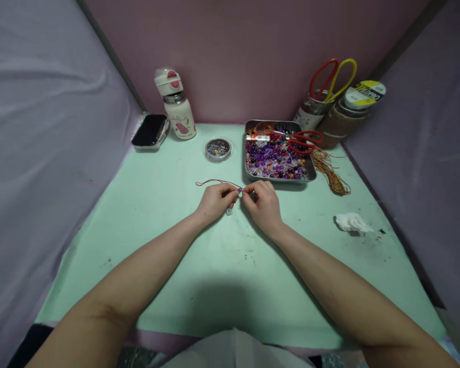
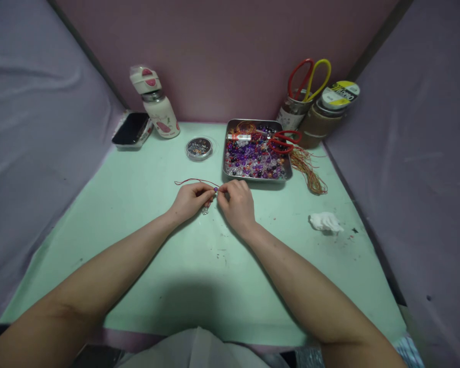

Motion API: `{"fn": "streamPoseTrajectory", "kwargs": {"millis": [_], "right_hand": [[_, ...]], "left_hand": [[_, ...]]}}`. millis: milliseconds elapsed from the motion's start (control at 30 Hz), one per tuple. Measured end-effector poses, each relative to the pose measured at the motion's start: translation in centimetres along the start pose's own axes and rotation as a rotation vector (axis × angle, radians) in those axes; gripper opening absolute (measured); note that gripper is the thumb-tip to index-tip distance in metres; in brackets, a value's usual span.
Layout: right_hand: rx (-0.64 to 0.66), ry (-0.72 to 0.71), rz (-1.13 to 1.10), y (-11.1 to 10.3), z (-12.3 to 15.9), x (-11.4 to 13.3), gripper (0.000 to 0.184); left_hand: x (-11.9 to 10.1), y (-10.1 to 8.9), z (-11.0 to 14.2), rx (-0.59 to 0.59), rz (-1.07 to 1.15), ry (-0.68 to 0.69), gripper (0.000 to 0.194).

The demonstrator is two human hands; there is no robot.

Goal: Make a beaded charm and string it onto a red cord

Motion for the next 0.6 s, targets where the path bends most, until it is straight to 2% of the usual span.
{"fn": "streamPoseTrajectory", "kwargs": {"millis": [233,600], "right_hand": [[0.001,0.01,0.003,0.05,0.05,-0.07,0.01],[0.017,0.023,0.0,0.0,0.0,-0.08,0.011]], "left_hand": [[-0.01,0.05,-0.05,0.007,0.037,-0.022,0.019],[0.06,0.02,0.11,-0.007,-0.061,0.035,0.021]]}}
Point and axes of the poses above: each hand's wrist, its own z-axis away from the middle knuckle, its own y-axis out of the palm, x = y × z, the point moved 2 cm from there along -z, towards the middle knuckle, and after that the axes turned 9 degrees about -z, right-handed, at the moved point
